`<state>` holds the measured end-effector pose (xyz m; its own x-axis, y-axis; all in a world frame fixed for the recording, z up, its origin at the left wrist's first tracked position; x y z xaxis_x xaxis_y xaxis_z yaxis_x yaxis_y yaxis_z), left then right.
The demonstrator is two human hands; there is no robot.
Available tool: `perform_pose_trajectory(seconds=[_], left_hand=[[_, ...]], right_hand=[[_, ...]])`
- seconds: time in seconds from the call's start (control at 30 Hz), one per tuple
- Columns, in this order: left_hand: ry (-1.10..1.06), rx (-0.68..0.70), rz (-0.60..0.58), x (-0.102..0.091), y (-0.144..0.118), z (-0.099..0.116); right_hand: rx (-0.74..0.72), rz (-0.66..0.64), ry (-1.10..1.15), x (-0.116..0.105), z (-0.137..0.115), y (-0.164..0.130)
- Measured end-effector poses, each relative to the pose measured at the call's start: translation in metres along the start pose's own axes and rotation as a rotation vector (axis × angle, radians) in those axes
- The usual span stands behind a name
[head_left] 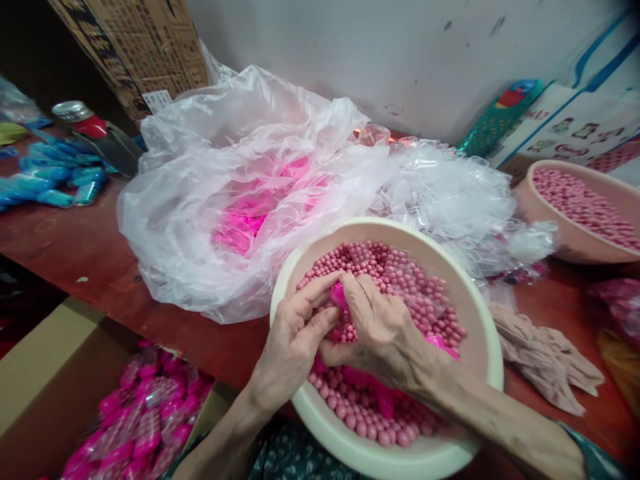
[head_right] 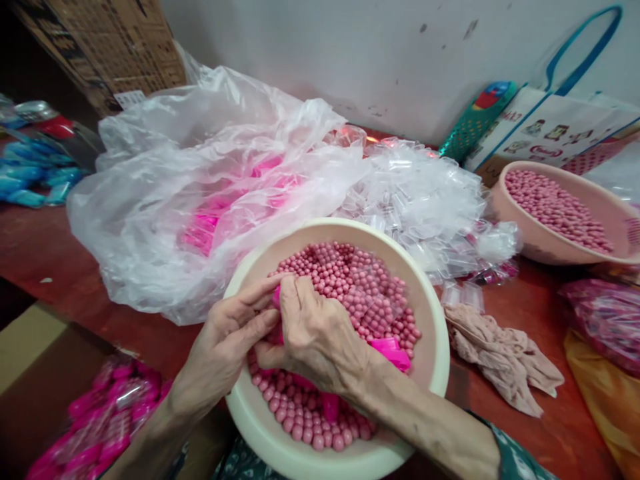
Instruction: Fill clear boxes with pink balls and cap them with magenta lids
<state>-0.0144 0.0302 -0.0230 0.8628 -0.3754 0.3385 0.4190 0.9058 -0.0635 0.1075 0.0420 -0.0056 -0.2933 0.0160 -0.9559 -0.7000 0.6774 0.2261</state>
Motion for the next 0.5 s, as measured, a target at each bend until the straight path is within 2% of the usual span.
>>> perform_pose_trajectory(seconds=[0.13,0.3,0.37,0.5], left_hand=[[-0.032,0.012,0.020,0.000,0.002,0.001],[-0.097,0.059,0.031,0.002,0.002,0.005],[-0.119,0.063,0.024,0.002,0.002,0.005],[-0.070,0.065,0.010,0.000,0.000,0.004]], right_hand=[[0.095,-0.053,0.151,0.003,0.001,0.001],[0.201,-0.015,0.405,0.003,0.004,-0.001],[0.204,-0.034,0.370,0.001,0.002,-0.002],[0.256,-0.116,0.082,-0.001,-0.007,-0.003]])
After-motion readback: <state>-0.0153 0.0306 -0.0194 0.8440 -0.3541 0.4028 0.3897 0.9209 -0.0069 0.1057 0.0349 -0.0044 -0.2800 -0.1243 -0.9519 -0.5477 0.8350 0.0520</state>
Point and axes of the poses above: each hand's wrist, its own y-axis towards the middle knuckle, its own x-axis out of the palm, z = x × y, the point moved 2 cm from there along y, towards the middle knuckle, and after that the axes turned 15 degrees about -z, right-handed, at the moved point
